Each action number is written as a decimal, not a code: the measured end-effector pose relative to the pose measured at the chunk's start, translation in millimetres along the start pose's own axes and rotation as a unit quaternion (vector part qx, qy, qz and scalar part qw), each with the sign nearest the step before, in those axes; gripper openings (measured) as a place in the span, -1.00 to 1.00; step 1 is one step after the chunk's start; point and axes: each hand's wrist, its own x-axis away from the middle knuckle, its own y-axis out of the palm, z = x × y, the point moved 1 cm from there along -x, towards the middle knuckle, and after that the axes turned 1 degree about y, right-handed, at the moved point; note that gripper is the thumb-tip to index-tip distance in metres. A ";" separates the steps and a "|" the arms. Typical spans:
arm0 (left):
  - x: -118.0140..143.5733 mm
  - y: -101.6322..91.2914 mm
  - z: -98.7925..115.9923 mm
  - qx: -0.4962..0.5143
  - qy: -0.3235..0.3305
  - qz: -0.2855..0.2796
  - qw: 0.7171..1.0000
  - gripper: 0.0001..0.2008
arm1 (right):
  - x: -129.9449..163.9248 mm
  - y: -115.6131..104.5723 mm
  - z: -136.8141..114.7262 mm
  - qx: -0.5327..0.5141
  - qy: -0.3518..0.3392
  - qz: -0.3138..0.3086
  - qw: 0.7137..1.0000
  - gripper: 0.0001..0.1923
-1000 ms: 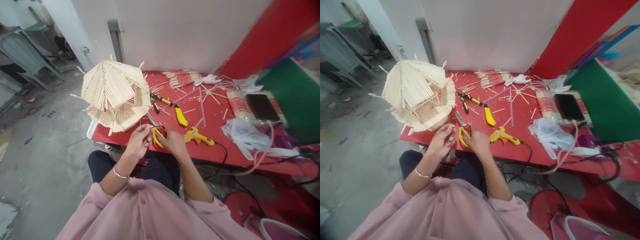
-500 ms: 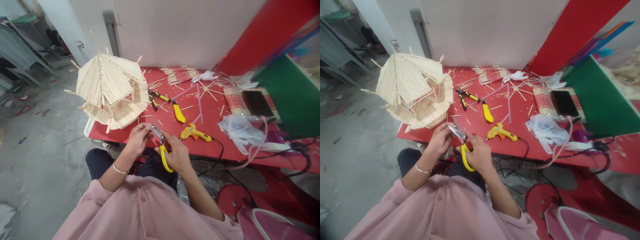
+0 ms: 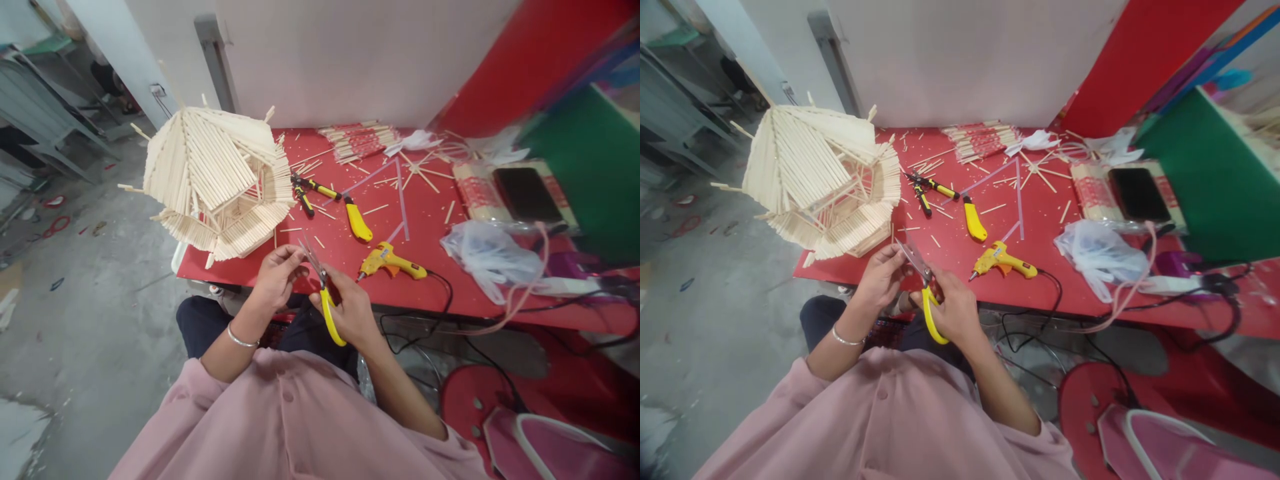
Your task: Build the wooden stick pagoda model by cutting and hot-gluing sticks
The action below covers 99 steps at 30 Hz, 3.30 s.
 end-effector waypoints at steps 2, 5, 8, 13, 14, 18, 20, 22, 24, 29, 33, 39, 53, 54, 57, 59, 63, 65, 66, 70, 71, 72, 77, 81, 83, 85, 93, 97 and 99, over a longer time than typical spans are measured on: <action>0.4 0.8 0.5 -0.005 0.001 -0.001 1.000 -0.57 | 0.5 0.3 0.4 -0.003 0.007 0.003 1.000 -0.42; 0.5 0.7 0.7 -0.012 0.009 -0.002 1.000 -0.57 | -0.6 0.5 -0.6 0.002 0.012 0.007 1.000 -0.41; -0.2 -0.5 -0.3 -0.018 0.022 -0.002 1.000 -0.58 | -2.4 0.3 -3.3 -0.001 0.018 0.004 1.000 -0.40; -1.9 -1.2 -2.5 -0.040 0.036 -0.001 0.999 -0.60 | -1.7 0.5 -9.0 -0.041 0.037 -0.002 0.999 -0.47; -2.2 -0.8 -2.7 -0.045 0.038 -0.003 0.998 -0.60 | -1.1 0.6 -9.7 -0.049 0.042 -0.003 0.998 -0.47; -3.4 0.8 -3.3 -0.055 0.031 -0.004 0.998 -0.59 | -0.5 -0.5 -9.5 -0.029 0.056 -0.013 0.998 -0.43; -4.0 0.7 -3.6 -0.053 0.025 -0.002 0.998 -0.58 | -1.7 -1.8 -8.2 0.007 0.057 -0.015 0.998 -0.40; -4.6 -0.3 -3.9 -0.047 0.025 -0.002 0.999 -0.57 | -2.9 -2.8 -7.0 0.033 0.057 -0.016 0.998 -0.38; -5.0 -1.9 -4.2 -0.043 0.032 -0.002 0.999 -0.57 | -3.4 -2.9 -6.4 0.043 0.055 -0.020 0.997 -0.38; -5.4 -4.9 -5.3 -0.058 0.051 -0.009 0.997 -0.57 | -2.0 -1.0 -6.5 0.057 0.052 -0.024 0.997 -0.39; -5.1 -4.5 -5.6 -0.062 0.056 -0.003 0.997 -0.56 | -1.9 -2.0 -8.0 0.063 0.057 -0.028 0.996 -0.40; -2.7 -1.1 -3.2 -0.075 0.062 -0.002 0.995 -0.57 | 0.0 -2.3 -12.4 0.020 0.059 -0.008 0.998 -0.45; -5.2 0.0 4.3 -0.046 0.026 -0.002 0.999 -0.59 | -4.6 -4.6 -8.8 0.025 0.043 -0.015 0.999 -0.35; -5.4 -0.5 4.0 -0.045 0.025 -0.006 0.999 -0.59 | -4.0 -4.0 -8.6 0.029 0.043 -0.013 0.999 -0.36; -5.5 -1.4 3.6 -0.046 0.026 -0.016 0.998 -0.59 | -2.6 -2.2 -9.5 0.041 0.046 -0.005 0.998 -0.39; -5.4 -2.0 3.8 -0.051 0.025 -0.018 0.998 -0.61 | -2.6 -2.0 -11.6 0.046 0.045 -0.005 0.998 -0.41; -5.4 -2.3 5.4 -0.057 0.026 -0.019 0.998 -0.62 | -3.3 -3.3 -15.9 0.053 0.038 -0.017 0.998 -0.43; -5.5 -1.8 6.3 -0.060 0.026 -0.018 0.998 -0.63 | -3.2 -3.8 -16.5 0.057 0.033 -0.014 0.998 -0.41; -5.4 -1.3 6.5 -0.062 0.024 -0.016 0.998 -0.63 | -2.9 -3.7 -16.4 0.060 0.032 -0.013 0.998 -0.40; -4.5 1.5 5.9 -0.069 0.014 -0.009 0.997 -0.62 | 0.5 -0.8 -12.6 0.075 0.037 -0.010 0.996 -0.43; -4.1 2.3 5.5 -0.068 0.013 -0.008 0.998 -0.60 | 1.7 0.4 -11.3 0.084 0.040 -0.003 0.996 -0.44; -3.7 3.1 5.0 -0.068 0.012 -0.008 0.998 -0.59 | 2.9 1.8 -10.0 0.091 0.043 0.003 0.995 -0.45; -2.3 6.4 3.6 -0.062 0.012 -0.014 0.998 -0.54 | 5.1 6.1 -9.1 0.071 0.049 0.009 0.996 -0.43; -3.0 6.3 4.5 -0.059 0.000 -0.001 0.998 -0.57 | 2.2 4.3 -12.8 0.069 0.043 0.006 0.997 -0.40; -3.4 5.4 5.0 -0.057 -0.004 0.003 0.998 -0.58 | 1.3 3.7 -13.6 0.075 0.043 0.006 0.996 -0.42; -3.6 4.4 5.3 -0.055 -0.006 0.003 0.998 -0.59 | 1.3 3.8 -13.6 0.078 0.043 0.004 0.996 -0.43; -3.9 2.1 2.4 -0.056 -0.006 0.010 0.998 -0.63 | 1.5 4.1 -14.5 0.096 0.035 0.009 0.995 -0.42; -4.2 3.0 -0.3 -0.052 0.007 0.000 0.999 -0.54 | 5.6 7.6 -12.3 0.104 0.048 0.013 0.993 -0.42; -3.8 4.0 -0.9 -0.050 0.009 -0.008 0.999 -0.49 | 6.8 9.9 -9.7 0.086 0.067 0.012 0.994 -0.40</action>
